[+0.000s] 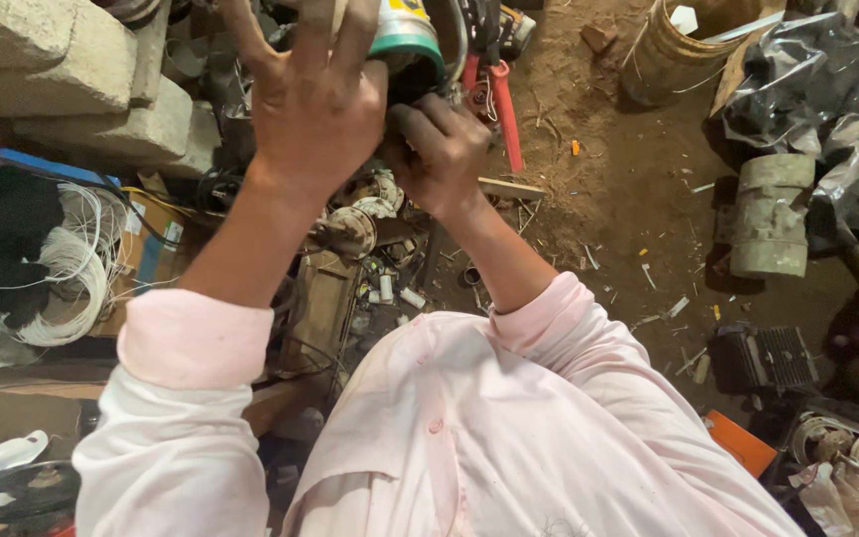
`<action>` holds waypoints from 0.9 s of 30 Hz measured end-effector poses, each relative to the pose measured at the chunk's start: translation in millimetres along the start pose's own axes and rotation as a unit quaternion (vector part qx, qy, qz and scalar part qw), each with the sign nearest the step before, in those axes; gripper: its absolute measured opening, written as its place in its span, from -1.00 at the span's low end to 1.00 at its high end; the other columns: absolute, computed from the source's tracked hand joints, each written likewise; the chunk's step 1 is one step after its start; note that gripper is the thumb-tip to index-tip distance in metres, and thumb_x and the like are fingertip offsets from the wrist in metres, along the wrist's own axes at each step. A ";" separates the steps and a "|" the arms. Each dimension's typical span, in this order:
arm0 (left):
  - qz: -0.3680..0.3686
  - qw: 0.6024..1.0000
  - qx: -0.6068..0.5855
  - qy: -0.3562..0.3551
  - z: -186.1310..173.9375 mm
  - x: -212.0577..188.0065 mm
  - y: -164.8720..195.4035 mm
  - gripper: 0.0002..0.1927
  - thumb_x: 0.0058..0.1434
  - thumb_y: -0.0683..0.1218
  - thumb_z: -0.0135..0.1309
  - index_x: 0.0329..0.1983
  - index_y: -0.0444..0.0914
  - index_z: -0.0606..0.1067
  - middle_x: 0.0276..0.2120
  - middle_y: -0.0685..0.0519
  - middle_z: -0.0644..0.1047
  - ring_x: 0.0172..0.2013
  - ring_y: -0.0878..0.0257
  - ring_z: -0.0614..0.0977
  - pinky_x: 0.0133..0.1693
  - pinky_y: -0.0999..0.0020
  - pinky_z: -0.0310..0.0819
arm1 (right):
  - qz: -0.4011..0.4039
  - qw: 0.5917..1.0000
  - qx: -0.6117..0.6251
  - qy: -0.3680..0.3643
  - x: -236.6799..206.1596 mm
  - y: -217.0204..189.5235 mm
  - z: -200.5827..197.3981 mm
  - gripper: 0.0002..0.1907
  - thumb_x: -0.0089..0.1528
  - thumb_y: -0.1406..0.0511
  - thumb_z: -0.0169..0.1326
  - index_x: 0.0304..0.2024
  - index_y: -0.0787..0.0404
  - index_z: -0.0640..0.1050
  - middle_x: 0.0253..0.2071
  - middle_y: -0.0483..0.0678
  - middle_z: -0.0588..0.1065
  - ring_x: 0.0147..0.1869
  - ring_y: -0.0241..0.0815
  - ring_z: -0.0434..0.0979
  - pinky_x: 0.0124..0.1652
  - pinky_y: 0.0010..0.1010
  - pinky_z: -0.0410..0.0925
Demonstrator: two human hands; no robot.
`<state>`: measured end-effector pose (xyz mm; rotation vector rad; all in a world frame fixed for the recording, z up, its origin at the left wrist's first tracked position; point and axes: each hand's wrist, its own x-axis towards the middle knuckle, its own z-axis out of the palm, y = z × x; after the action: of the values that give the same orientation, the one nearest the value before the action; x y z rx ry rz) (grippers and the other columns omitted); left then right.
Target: The person works on a cylindrical pump motor mounted on a stand, threading and packing insulated copper wire into the motor housing by hand and using pliers to cut and position wire ends. They repeatedly press coils into the housing, pull wire slack tight, and reach for tools and materials on the cluttered workbench.
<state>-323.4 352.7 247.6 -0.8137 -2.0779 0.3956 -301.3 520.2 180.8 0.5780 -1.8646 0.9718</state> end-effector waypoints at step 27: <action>0.085 0.993 0.039 -0.075 -21.8 28.0 -4.6 -0.78 0.15 -0.13 0.04 -0.22 -0.31 0.62 0.22 -0.06 0.38 0.24 -0.02 0.34 0.28 -0.16 0.00 | -0.073 0.993 0.082 -0.044 -3.6 30.3 -0.6 -0.79 0.05 0.32 0.29 -0.34 0.22 0.52 -0.09 -0.04 0.54 -0.24 -0.04 0.55 -0.22 -0.20 0.36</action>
<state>-319.7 367.9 279.8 -0.9428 -2.1223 0.6440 -321.2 538.1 166.2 0.8568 -1.8021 1.0231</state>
